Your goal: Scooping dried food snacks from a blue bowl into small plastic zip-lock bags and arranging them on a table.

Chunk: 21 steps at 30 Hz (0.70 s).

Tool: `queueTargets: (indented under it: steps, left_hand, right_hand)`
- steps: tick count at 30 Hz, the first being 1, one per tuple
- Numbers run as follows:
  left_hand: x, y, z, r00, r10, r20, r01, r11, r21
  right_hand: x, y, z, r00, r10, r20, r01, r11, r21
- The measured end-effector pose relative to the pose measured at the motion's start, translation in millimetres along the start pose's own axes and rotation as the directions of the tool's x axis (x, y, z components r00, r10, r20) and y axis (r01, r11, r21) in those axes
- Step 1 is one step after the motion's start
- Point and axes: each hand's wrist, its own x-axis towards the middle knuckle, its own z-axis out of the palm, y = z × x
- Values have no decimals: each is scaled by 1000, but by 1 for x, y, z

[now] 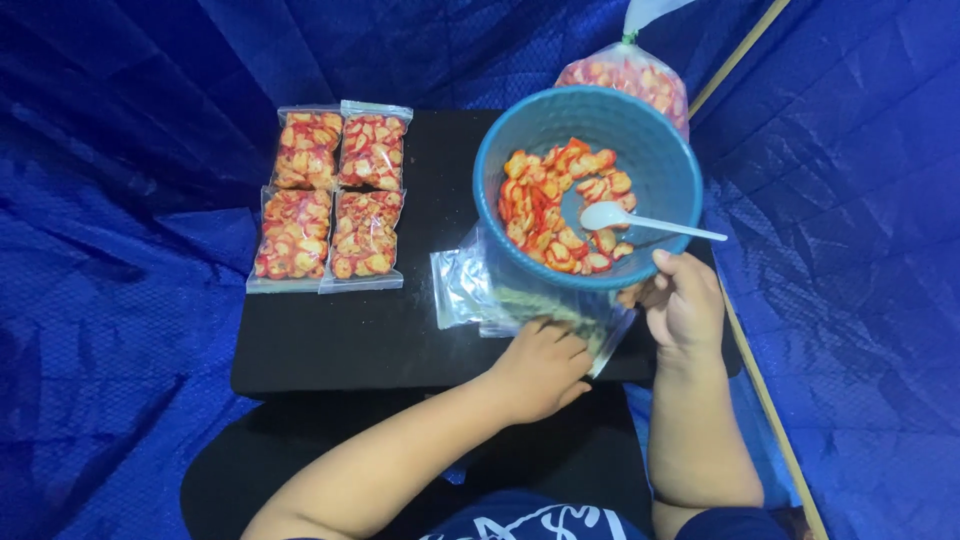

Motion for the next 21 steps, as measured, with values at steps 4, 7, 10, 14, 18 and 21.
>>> queueTargets:
  steps: [4,7,10,14,18,21]
  left_hand:
    - [-30,-10,-2,978,-9,-209,8,1000,-8]
    - [-49,-24,-18,981,-91,-172,87,996,-32]
    - [-69,-41,-31,977,-210,-50,209,978,-10]
    - [-86,-55,-49,969,-208,-133,214,976,39]
    - [-95,-55,-73,931,-321,-173,341,934,102]
    - [-100,-51,-79,906,-421,-36,423,903,82]
  right_hand:
    - [-2,6,-3,997,45,55,-43,999,-31]
    - [-2,7,-3,995,65,82,-62,997,-35]
    - [-2,7,-5,994,74,80,-71,997,-38]
    - [-2,11,-9,994,77,74,-73,996,-53]
    - [-11,17,7,993,94,77,-90,995,-53]
    - [-15,26,16,986,143,83,-137,988,-78]
